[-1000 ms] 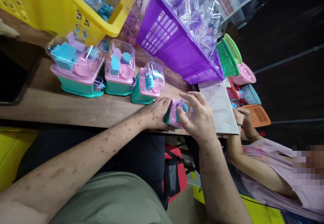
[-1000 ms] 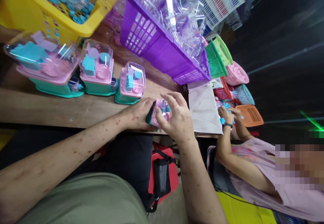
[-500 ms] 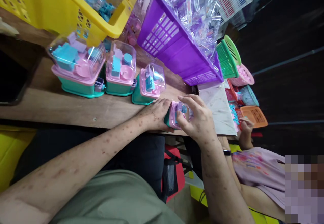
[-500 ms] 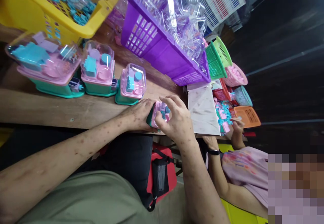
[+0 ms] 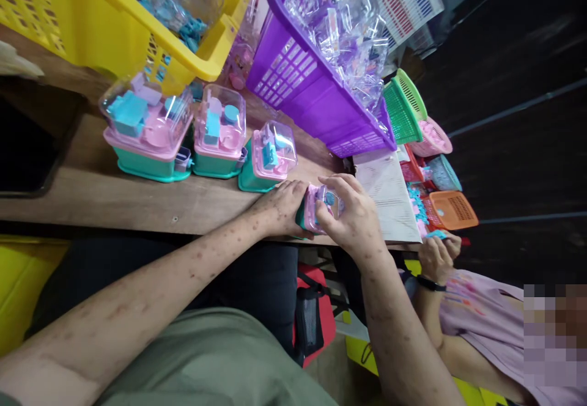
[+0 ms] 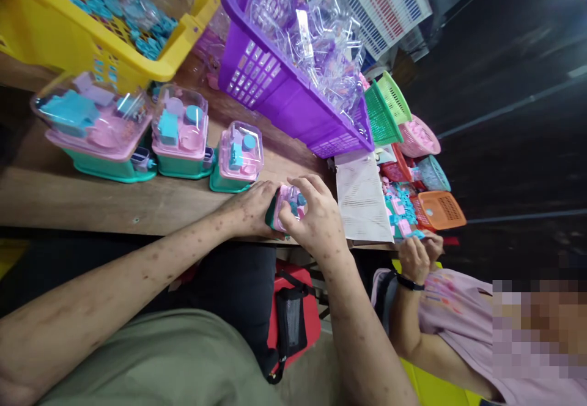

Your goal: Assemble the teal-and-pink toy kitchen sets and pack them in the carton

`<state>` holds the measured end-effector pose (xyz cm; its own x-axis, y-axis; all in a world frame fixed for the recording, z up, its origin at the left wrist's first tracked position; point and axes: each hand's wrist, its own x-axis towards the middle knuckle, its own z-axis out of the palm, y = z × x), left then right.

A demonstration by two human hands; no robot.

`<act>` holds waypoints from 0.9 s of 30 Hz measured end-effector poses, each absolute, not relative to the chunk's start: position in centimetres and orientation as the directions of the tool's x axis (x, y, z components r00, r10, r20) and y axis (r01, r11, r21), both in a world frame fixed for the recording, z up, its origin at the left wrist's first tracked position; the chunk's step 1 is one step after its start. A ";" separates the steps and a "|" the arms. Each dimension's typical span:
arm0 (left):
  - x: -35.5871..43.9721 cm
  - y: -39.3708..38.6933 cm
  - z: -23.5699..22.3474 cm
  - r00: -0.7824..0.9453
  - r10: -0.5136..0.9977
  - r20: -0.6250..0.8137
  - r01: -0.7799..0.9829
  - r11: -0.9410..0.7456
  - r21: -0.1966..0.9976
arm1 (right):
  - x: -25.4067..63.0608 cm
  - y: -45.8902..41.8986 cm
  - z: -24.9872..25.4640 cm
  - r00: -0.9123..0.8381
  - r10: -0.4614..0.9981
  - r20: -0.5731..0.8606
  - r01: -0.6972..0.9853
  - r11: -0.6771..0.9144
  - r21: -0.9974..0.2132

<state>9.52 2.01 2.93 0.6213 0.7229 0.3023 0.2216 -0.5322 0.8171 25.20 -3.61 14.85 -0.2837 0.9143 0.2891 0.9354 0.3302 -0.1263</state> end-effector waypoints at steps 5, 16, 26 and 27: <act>9.7 1.9 2.8 0.610 0.707 0.359 0.180 -0.564 0.806 | 24.9 -4.7 14.8 -0.254 0.913 0.320 0.944 0.306 -0.124; 9.7 2.1 3.1 0.642 0.693 0.329 0.193 -0.561 0.805 | 25.9 -4.1 14.8 -0.218 0.929 0.298 0.955 0.266 -0.134; 9.5 2.3 3.1 0.668 0.666 0.332 0.225 -0.606 0.763 | 26.7 -4.0 15.5 -0.227 0.952 0.207 0.943 0.268 -0.197; 9.6 2.2 3.0 0.670 0.664 0.332 0.231 -0.612 0.757 | 26.8 -4.2 15.8 -0.233 0.954 0.188 0.942 0.270 -0.200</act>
<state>9.57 2.23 3.04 0.6700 0.6639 0.3321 0.2310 -0.6116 0.7567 26.80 -4.23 15.77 -0.2331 0.9540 0.1884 0.9420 0.2696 -0.1998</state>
